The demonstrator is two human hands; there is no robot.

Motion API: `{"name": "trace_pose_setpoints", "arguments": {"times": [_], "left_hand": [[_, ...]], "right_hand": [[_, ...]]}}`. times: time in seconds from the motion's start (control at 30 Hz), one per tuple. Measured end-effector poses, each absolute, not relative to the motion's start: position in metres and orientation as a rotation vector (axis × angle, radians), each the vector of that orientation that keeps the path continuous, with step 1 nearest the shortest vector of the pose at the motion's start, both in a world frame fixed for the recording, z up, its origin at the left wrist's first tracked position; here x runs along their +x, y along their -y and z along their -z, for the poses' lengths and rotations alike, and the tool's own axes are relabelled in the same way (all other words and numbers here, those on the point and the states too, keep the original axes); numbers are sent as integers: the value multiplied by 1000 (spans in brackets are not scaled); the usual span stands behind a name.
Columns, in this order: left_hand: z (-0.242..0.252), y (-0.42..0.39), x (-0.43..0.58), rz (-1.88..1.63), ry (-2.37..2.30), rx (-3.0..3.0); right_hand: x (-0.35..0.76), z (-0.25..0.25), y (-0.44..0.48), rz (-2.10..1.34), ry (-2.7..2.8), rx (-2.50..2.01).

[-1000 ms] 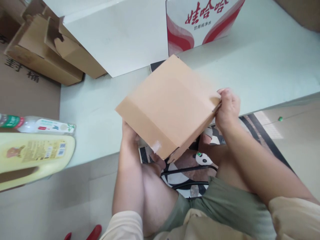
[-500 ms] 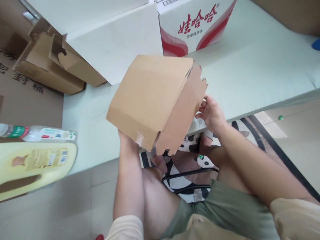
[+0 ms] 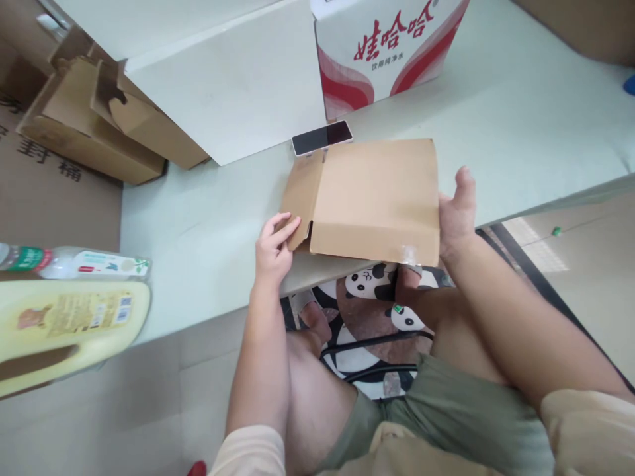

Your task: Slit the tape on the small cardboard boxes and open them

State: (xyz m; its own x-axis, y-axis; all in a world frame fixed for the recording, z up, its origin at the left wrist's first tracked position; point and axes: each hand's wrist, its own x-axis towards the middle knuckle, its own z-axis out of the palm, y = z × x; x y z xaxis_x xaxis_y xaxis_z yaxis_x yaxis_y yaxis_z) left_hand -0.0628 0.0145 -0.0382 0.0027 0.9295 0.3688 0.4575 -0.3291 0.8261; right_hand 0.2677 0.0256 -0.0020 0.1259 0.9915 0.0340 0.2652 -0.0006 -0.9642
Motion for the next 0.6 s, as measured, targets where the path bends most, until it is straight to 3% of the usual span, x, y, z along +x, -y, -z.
{"name": "trace_pose_setpoints", "arguments": {"times": [0.13, 0.3, 0.43, 0.6], "left_hand": [[35, -15, -68, -1240, -1381, 1642], [23, -15, -66, -1503, -1322, 1293], [16, -19, -55, -1734, -1351, 953], [9, -16, -45, -1629, -1401, 818]], "right_hand": [[268, 10, -31, -1435, 951, -1498], [272, 19, -28, -1513, 716, -1440], [288, 19, -22, -1389, 844, -1347], [342, 11, 8, -1051, 650, -1232]]}}
